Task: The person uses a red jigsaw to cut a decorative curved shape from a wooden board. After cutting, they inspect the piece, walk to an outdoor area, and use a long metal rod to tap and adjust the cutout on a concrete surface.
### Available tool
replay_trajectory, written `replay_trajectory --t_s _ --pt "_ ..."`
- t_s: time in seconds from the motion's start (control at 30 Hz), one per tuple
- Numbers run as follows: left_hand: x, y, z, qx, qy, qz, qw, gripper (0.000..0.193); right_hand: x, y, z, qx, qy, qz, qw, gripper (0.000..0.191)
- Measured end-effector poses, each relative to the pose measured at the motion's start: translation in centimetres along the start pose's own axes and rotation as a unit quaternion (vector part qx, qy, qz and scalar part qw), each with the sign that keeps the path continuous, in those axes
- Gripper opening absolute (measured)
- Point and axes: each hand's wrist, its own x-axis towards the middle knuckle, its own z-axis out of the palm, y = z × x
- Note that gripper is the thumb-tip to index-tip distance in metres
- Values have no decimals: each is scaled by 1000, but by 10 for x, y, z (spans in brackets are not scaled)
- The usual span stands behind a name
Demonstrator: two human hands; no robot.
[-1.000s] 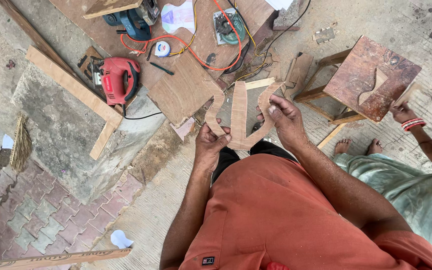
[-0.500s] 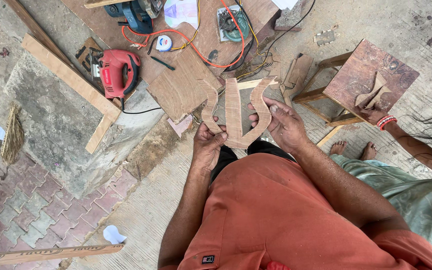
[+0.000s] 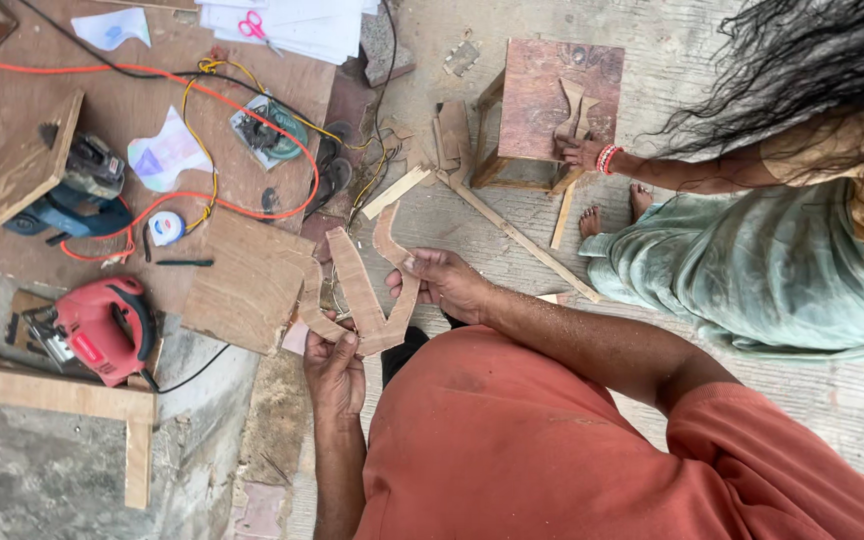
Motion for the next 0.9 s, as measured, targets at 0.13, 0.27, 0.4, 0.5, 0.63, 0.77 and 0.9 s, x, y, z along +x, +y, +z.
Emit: replay_trajectory --t_s 0.13,0.27,0.4,0.5,0.63,0.77,0.9 --pt "8 -12 0 41 -30 -78 996 41 -17 8 -11 60 64 -14 996 29" --pt "14 -22 1 107 -47 -158 980 41 -28 19 -16 77 97 -46 991 25" --pt "20 -19 -3 122 -85 -188 971 40 -41 29 -10 79 135 -75 985 23" --pt "26 -13 -11 146 -110 -192 964 37 -53 39 1 98 161 -95 977 24" --pt "28 -8 -25 192 -136 -209 949 38 -65 56 14 124 180 -128 967 23" --pt "21 -6 -39 217 -150 -230 937 40 -79 76 29 140 206 -136 959 22" --pt "6 -5 -52 243 -170 -244 923 39 -99 97 45 123 253 -126 951 24"
